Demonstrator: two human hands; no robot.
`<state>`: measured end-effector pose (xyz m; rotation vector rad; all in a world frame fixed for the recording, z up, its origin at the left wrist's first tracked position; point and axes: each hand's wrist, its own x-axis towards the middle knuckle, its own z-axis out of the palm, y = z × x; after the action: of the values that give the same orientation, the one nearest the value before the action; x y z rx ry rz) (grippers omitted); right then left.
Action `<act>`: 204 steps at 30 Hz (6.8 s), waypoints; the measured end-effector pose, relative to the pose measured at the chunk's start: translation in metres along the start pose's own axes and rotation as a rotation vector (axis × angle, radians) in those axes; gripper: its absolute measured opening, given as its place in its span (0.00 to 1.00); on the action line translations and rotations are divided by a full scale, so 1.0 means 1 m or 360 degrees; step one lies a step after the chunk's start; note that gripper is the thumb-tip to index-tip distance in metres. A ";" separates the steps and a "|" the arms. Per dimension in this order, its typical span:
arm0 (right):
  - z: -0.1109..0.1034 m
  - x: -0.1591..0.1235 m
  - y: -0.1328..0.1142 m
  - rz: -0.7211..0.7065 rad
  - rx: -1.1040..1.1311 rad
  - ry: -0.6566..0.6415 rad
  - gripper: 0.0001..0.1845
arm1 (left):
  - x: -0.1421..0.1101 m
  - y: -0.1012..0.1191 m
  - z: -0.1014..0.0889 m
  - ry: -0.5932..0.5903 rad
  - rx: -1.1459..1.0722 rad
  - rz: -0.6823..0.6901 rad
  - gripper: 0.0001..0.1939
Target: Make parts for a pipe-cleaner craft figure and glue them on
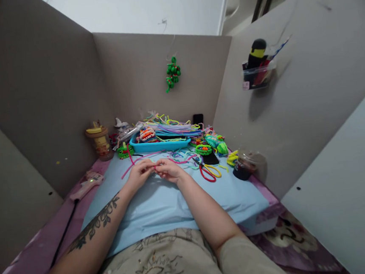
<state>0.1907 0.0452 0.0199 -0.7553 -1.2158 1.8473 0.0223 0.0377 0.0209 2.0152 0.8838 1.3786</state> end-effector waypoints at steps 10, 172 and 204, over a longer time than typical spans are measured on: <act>0.005 0.005 0.007 -0.0743 -0.0580 0.0401 0.16 | 0.003 0.005 -0.001 -0.0080 -0.0296 -0.0457 0.16; -0.081 0.010 -0.012 -0.0434 -0.2717 0.0730 0.17 | 0.006 -0.013 -0.016 0.1199 0.0078 -0.0246 0.21; -0.087 0.037 -0.063 0.0142 -0.2611 0.1308 0.13 | 0.006 -0.020 -0.020 0.1118 -0.0111 -0.0334 0.17</act>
<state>0.2602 0.1321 0.0449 -2.0913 -1.8658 0.0316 0.0012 0.0566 0.0162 1.3270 1.2677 1.9875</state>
